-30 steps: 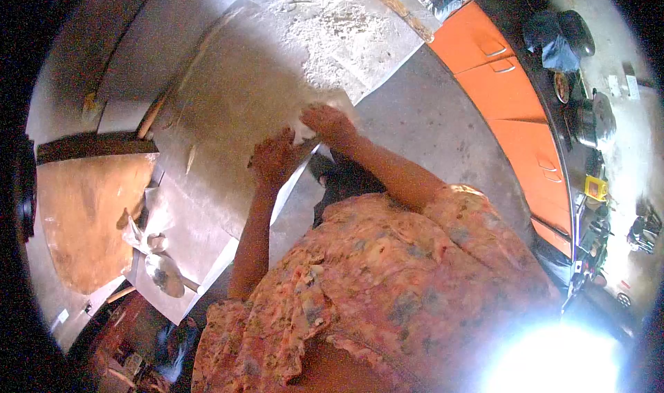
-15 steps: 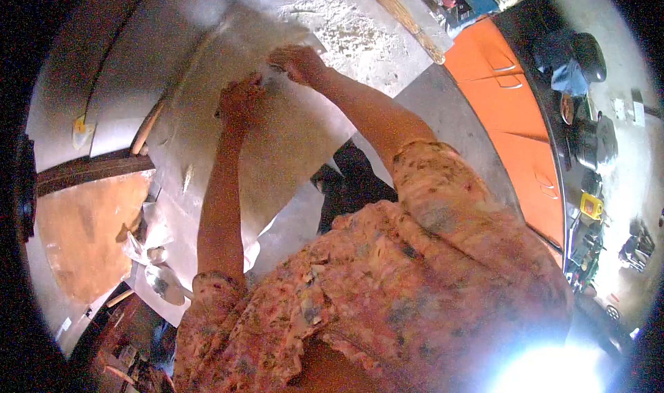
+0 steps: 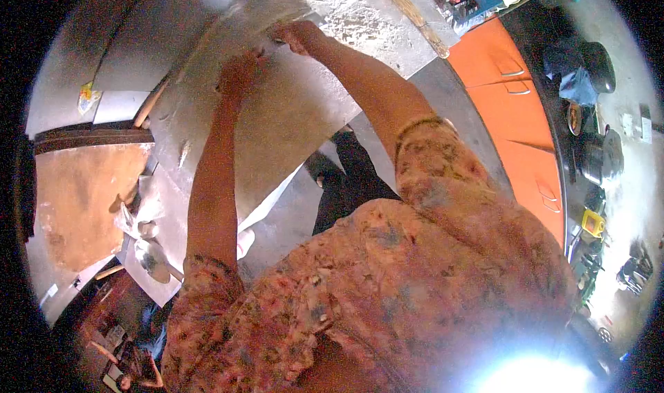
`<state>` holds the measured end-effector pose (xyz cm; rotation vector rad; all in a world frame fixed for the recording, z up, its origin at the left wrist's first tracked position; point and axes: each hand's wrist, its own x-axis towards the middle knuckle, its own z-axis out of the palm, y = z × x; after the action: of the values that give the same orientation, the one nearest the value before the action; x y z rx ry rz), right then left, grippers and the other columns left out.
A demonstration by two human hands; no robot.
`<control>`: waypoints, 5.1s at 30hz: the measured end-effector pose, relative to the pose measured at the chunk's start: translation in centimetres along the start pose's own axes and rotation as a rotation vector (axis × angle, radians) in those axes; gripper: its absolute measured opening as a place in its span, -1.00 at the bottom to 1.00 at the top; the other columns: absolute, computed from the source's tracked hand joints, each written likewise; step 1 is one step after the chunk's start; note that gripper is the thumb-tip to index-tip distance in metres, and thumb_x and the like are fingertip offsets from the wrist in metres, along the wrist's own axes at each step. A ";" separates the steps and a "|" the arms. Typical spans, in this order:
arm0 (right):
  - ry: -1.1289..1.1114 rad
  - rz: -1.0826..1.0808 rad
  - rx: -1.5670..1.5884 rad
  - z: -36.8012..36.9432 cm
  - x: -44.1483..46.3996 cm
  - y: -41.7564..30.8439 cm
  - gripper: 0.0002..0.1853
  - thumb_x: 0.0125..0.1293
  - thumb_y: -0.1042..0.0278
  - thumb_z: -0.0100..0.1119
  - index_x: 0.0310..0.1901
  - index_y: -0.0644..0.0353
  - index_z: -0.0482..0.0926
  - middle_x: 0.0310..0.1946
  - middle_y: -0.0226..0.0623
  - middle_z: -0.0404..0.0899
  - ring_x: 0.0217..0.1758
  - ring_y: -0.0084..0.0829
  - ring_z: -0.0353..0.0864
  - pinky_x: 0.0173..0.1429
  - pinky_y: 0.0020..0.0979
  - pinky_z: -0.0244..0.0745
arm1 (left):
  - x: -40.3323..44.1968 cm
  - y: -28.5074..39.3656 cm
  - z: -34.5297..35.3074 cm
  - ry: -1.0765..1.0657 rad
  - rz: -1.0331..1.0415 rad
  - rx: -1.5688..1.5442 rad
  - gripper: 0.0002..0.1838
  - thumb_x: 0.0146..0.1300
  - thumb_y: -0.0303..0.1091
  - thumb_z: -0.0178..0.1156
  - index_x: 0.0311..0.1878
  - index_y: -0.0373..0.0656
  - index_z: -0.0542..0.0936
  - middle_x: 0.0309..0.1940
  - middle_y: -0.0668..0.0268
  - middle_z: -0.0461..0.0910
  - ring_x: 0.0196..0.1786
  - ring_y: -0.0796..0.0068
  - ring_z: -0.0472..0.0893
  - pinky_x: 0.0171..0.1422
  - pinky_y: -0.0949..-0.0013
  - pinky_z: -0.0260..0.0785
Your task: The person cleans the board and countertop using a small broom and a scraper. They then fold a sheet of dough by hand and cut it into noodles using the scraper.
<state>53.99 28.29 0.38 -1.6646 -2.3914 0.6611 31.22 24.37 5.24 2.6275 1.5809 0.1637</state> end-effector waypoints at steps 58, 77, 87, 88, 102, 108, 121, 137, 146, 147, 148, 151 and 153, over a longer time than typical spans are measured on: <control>0.323 -0.070 -0.113 3.6 -8.5 -8.9 -0.68 0.33 0.37 0.00 0.08 0.00 0.57 0.11 -0.35 0.58 0.17 -0.23 0.57 0.13 -0.19 0.55 | -9.3 -0.2 -2.1 0.050 0.144 0.043 -0.65 0.27 -0.15 0.14 0.12 0.14 0.61 0.05 0.37 0.65 -0.17 0.18 0.61 -0.03 0.05 0.45; 0.294 -0.113 -0.130 2.9 -10.9 -11.2 -0.66 0.29 0.40 0.03 0.09 -0.01 0.57 0.15 -0.35 0.56 0.18 -0.22 0.56 0.20 -0.19 0.51 | -12.7 -1.0 1.6 0.092 0.162 -0.098 -0.60 0.25 -0.18 0.19 0.17 0.11 0.57 0.10 0.35 0.62 -0.09 0.09 0.57 0.07 0.05 0.40; 0.139 -0.200 -0.181 -0.8 -12.1 -11.6 -0.59 0.25 0.48 -0.03 0.13 -0.01 0.52 0.01 -0.28 0.61 0.06 -0.18 0.61 0.04 -0.16 0.56 | -12.3 -0.6 -1.8 0.273 0.203 -0.097 -0.74 0.27 -0.16 0.17 -0.03 0.08 0.68 -0.22 0.23 0.68 -0.24 0.11 0.58 -0.08 0.08 0.41; 0.225 -0.222 -0.226 3.1 -14.6 -12.1 -0.61 0.26 0.43 -0.01 0.13 0.00 0.51 0.03 -0.29 0.59 0.08 -0.22 0.60 0.10 -0.18 0.54 | -15.9 1.2 -3.0 0.220 0.150 -0.040 -0.73 0.25 -0.18 0.18 -0.02 0.07 0.67 -0.22 0.24 0.68 -0.25 0.11 0.58 -0.10 0.07 0.41; 0.302 -0.206 -0.185 6.6 -14.5 -13.7 -0.67 0.23 0.36 0.07 0.05 0.07 0.56 0.17 -0.25 0.52 0.25 -0.20 0.49 0.26 -0.22 0.44 | -18.4 -0.7 2.2 0.181 0.149 -0.182 -0.64 0.23 -0.24 0.19 0.11 -0.02 0.60 0.10 0.23 0.61 -0.21 0.08 0.55 -0.03 0.04 0.37; -0.096 -0.014 -0.086 -5.9 -4.5 -10.0 -0.69 0.28 0.44 -0.01 0.03 -0.02 0.56 0.00 -0.27 0.62 0.09 -0.24 0.59 0.12 -0.21 0.52 | -3.4 -3.4 -1.2 0.069 0.208 -0.132 -0.68 0.32 -0.15 0.14 0.04 -0.04 0.64 -0.06 0.21 0.67 -0.11 0.05 0.59 0.04 0.09 0.42; 0.428 -0.081 0.026 3.8 -26.6 -8.9 -0.53 0.17 0.49 0.04 0.17 0.13 0.53 0.25 -0.20 0.49 0.35 -0.20 0.44 0.48 -0.15 0.25 | -17.9 10.9 1.4 0.213 0.476 -0.239 -0.62 0.21 -0.21 0.24 0.07 -0.13 0.58 0.09 0.23 0.63 -0.24 0.10 0.58 -0.10 0.11 0.41; 0.277 -0.239 -0.004 -1.8 -2.7 3.2 -0.60 0.25 0.40 0.02 0.14 -0.02 0.55 0.12 -0.28 0.58 0.17 -0.11 0.55 0.25 -0.20 0.48 | 0.1 6.0 3.7 0.117 0.124 0.118 -0.66 0.28 -0.21 0.17 0.10 0.02 0.60 0.11 0.23 0.59 -0.05 0.11 0.60 0.08 0.07 0.41; 0.442 -0.492 -0.143 -11.1 -10.4 6.6 -0.45 0.16 0.47 0.14 0.26 0.05 0.44 0.22 -0.18 0.47 0.34 -0.11 0.39 0.47 -0.10 0.17 | -2.6 15.7 -1.5 0.387 -0.109 -0.180 -0.77 0.29 -0.23 0.18 -0.04 -0.02 0.66 -0.02 0.24 0.66 -0.07 0.15 0.62 0.08 0.15 0.41; 0.535 -0.408 -0.024 -11.9 -14.1 6.5 -0.43 0.16 0.46 0.16 0.27 0.08 0.41 0.25 -0.14 0.44 0.35 -0.09 0.37 0.49 -0.11 0.14 | -4.1 18.0 -1.0 0.369 -0.134 -0.242 -0.78 0.29 -0.23 0.18 -0.05 -0.03 0.66 -0.03 0.25 0.67 -0.07 0.17 0.63 0.07 0.16 0.41; 0.567 -0.241 0.139 -12.2 -17.7 6.6 -0.41 0.16 0.44 0.20 0.28 0.12 0.38 0.25 -0.09 0.41 0.35 -0.06 0.37 0.49 -0.09 0.14 | -5.6 20.1 0.3 0.367 -0.148 -0.265 -0.78 0.28 -0.24 0.19 -0.06 -0.04 0.66 -0.01 0.25 0.67 -0.06 0.17 0.63 0.07 0.16 0.41; 0.584 0.209 0.557 -10.7 -24.3 8.0 -0.34 0.18 0.36 0.30 0.31 0.21 0.29 0.25 0.01 0.34 0.30 0.00 0.39 0.42 -0.06 0.25 | -7.8 27.0 0.6 0.135 -0.149 -0.073 -0.79 0.21 -0.31 0.25 -0.08 -0.06 0.66 0.03 0.27 0.66 -0.02 0.21 0.63 0.07 0.15 0.41; 0.528 0.372 0.715 -7.9 -26.7 9.6 -0.28 0.18 0.33 0.36 0.33 0.24 0.21 0.24 0.02 0.30 0.25 -0.03 0.44 0.26 -0.09 0.45 | -8.9 30.5 0.3 0.407 -0.155 -0.365 -0.78 0.18 -0.35 0.27 -0.09 -0.08 0.67 0.04 0.30 0.66 -0.01 0.25 0.63 0.06 0.17 0.41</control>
<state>75.03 8.55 6.44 -1.6637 -1.2833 0.8585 53.87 2.17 7.94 2.2748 1.6567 0.9307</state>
